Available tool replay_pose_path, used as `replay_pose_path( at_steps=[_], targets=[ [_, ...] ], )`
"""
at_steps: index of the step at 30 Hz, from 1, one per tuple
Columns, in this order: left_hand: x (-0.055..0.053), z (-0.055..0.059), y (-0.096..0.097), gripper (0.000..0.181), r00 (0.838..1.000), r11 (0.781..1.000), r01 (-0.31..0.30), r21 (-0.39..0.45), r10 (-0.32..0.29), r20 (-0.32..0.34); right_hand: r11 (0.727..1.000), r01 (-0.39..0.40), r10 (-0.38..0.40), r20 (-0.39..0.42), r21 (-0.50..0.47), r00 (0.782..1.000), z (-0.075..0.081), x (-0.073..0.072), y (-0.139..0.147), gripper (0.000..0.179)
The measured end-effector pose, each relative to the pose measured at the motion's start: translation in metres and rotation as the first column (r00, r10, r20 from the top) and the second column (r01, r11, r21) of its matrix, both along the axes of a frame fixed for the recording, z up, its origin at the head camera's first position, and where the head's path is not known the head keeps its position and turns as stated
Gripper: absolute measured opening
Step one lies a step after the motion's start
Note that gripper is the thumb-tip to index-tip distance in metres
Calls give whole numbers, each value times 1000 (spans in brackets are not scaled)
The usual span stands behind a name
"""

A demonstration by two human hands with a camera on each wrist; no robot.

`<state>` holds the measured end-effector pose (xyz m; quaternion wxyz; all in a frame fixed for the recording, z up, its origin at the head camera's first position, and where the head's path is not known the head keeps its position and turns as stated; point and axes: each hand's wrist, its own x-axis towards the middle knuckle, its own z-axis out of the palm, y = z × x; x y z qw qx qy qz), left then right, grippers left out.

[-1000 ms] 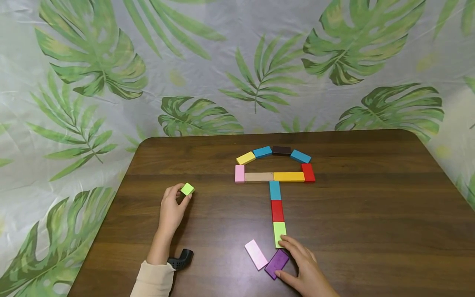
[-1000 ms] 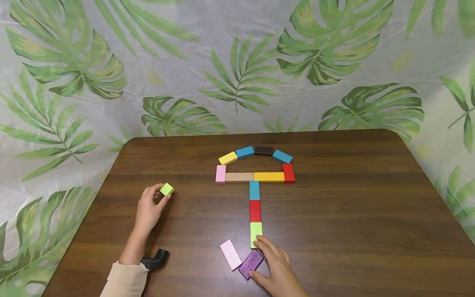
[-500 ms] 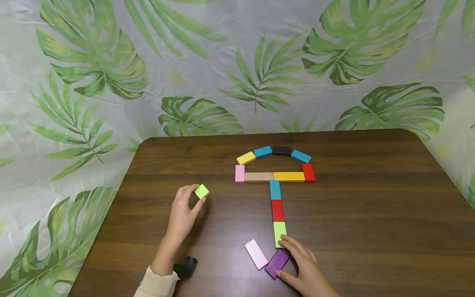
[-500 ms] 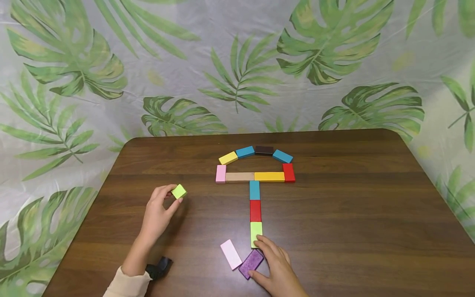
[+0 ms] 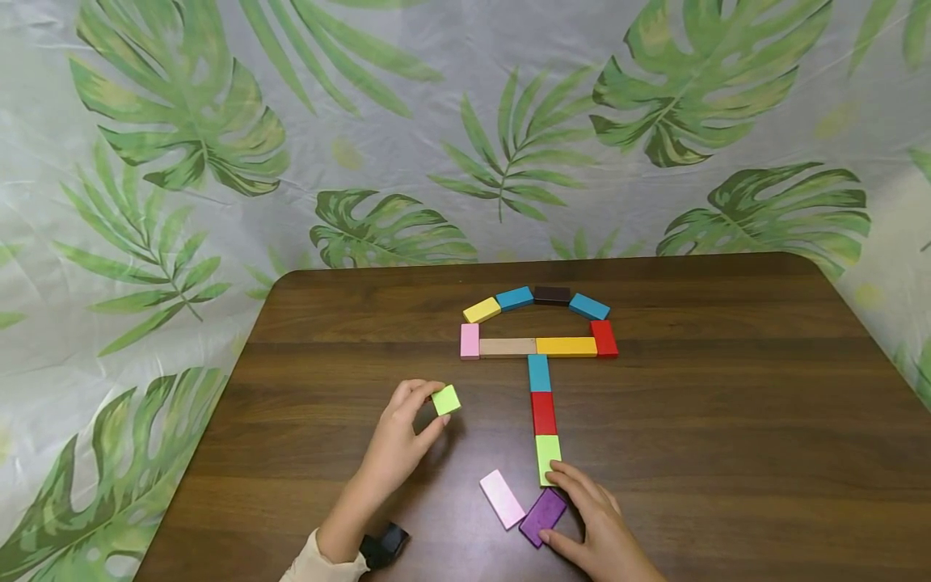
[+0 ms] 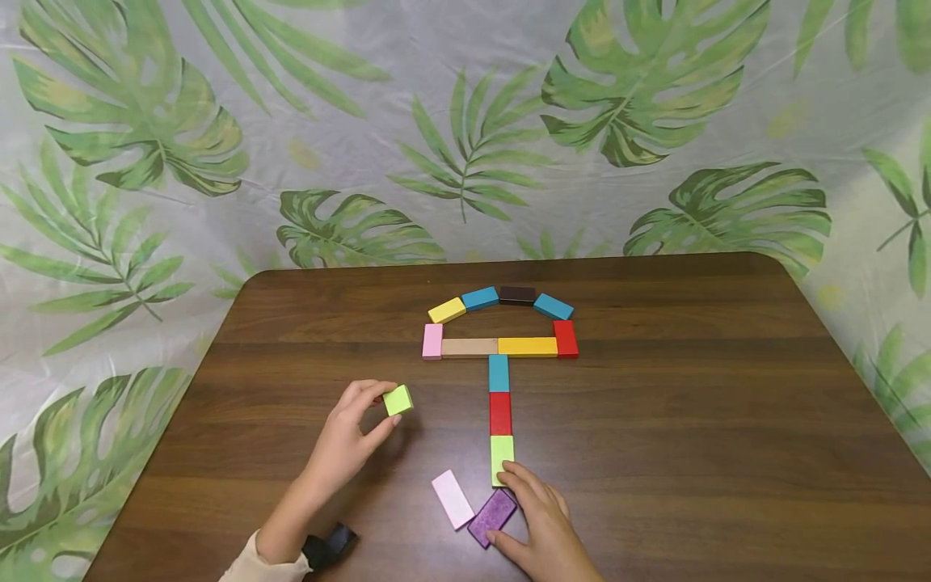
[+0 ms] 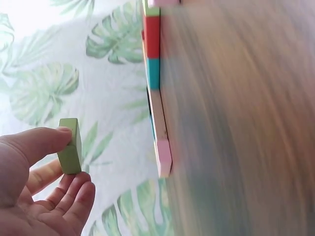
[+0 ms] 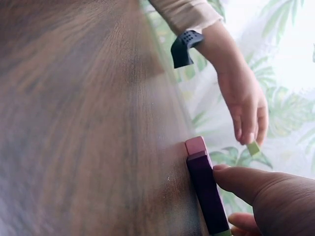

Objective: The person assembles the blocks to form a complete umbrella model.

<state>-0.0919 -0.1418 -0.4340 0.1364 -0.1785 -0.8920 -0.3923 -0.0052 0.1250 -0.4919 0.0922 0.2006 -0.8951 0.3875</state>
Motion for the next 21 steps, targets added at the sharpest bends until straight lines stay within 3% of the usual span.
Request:
replay_pose_path(
  at_steps=[4, 10, 14, 21],
  targets=[
    [3, -2, 7, 40, 998, 998, 60, -22, -60, 22, 1000, 2, -2, 9, -3, 1000, 0, 0, 0, 63],
    [6, -5, 14, 37, 983, 985, 145, -94, -133, 129, 1000, 8, -8, 31, -4, 999, 1, 0, -1, 62],
    [6, -10, 17, 34, 966, 963, 214, -166, -184, 182, 1000, 8, -8, 28, -5, 1000, 1, 0, -1, 62],
    [6, -17, 20, 32, 945, 924, 275, -265, -210, 249, 1000, 13, -13, 65, 2, 998, 4, 1, -2, 60]
  ],
)
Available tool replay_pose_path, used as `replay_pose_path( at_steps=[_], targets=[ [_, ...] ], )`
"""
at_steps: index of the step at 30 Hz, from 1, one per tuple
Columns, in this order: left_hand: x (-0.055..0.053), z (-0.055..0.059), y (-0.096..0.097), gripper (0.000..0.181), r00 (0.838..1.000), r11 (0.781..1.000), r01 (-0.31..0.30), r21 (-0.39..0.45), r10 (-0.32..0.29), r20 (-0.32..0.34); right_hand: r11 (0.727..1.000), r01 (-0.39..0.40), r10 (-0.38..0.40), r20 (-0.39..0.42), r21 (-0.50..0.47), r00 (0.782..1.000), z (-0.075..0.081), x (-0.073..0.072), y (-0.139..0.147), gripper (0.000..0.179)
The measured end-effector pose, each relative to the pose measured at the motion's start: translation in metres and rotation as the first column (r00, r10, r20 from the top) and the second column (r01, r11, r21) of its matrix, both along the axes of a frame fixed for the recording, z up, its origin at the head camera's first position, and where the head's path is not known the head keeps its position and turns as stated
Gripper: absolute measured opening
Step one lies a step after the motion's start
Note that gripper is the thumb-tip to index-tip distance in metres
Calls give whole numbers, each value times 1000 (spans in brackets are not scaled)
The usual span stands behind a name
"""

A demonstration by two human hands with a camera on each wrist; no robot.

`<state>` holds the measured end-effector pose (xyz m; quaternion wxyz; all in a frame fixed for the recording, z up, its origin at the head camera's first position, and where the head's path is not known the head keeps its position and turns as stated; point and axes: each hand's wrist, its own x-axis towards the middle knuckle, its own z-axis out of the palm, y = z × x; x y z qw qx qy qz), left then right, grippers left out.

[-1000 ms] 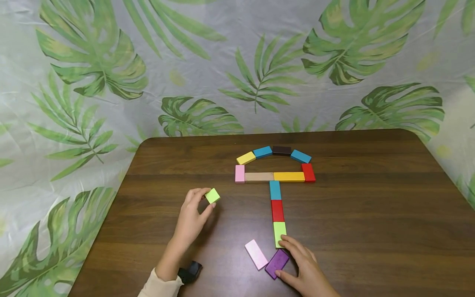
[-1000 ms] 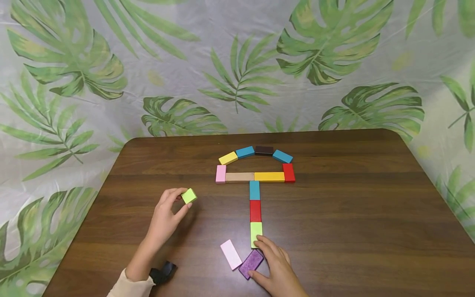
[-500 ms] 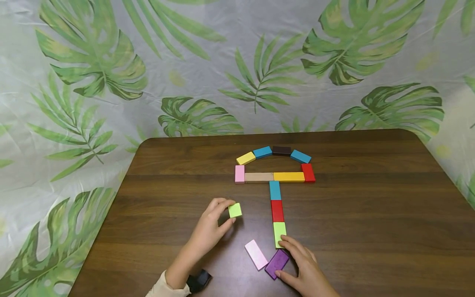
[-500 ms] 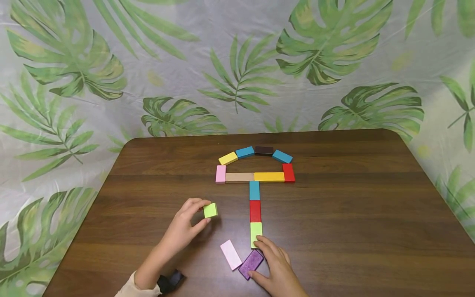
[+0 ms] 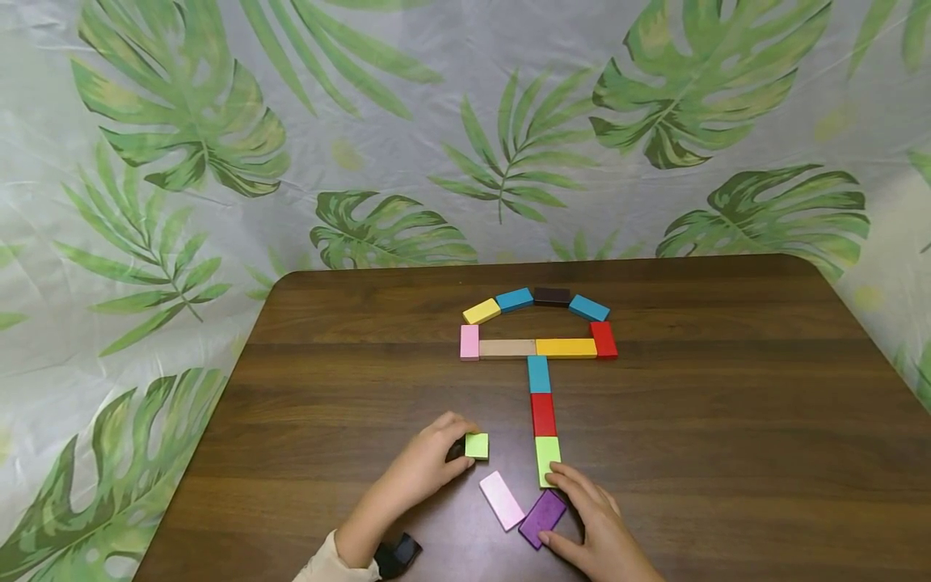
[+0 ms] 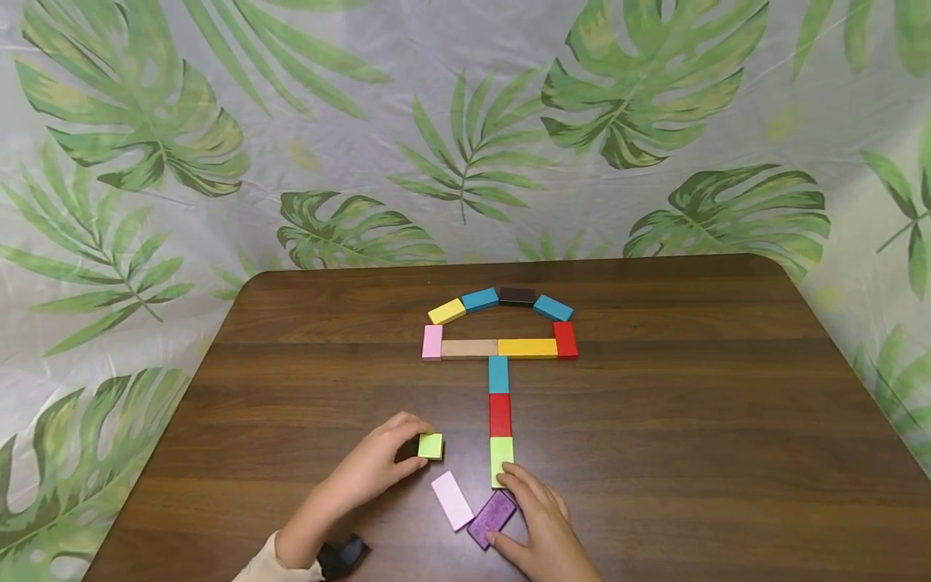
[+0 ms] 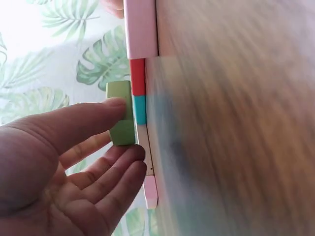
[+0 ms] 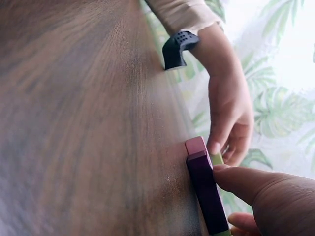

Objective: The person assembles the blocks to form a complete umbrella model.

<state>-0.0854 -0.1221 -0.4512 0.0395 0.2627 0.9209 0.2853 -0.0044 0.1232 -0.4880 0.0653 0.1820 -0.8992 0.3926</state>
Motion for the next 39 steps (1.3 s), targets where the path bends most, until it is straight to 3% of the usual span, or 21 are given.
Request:
replay_pose_path(
  at_steps=[8, 15, 25, 33, 39],
  targets=[
    [-2, -8, 2, 31, 998, 997, 70, -13, -70, -8, 1000, 20, -22, 107, 17, 994, 4, 0, 0, 58],
    [-2, -11, 2, 32, 997, 997, 74, -32, -74, -2, 1000, 13, -14, 39, 9, 999, 1, 0, -1, 59],
    [1, -8, 3, 27, 996, 996, 85, -36, -86, 0, 1000, 11, -11, 9, 2, 1000, 0, 0, -2, 61],
    [2, -6, 3, 27, 995, 995, 95, -35, -95, 14, 1000, -6, 6, -63, -8, 998, -1, -1, -2, 62],
    [1, -1, -1, 33, 997, 998, 60, 1, -60, -40, 999, 5, -7, -58, -45, 998, 4, -1, -2, 61]
  ],
)
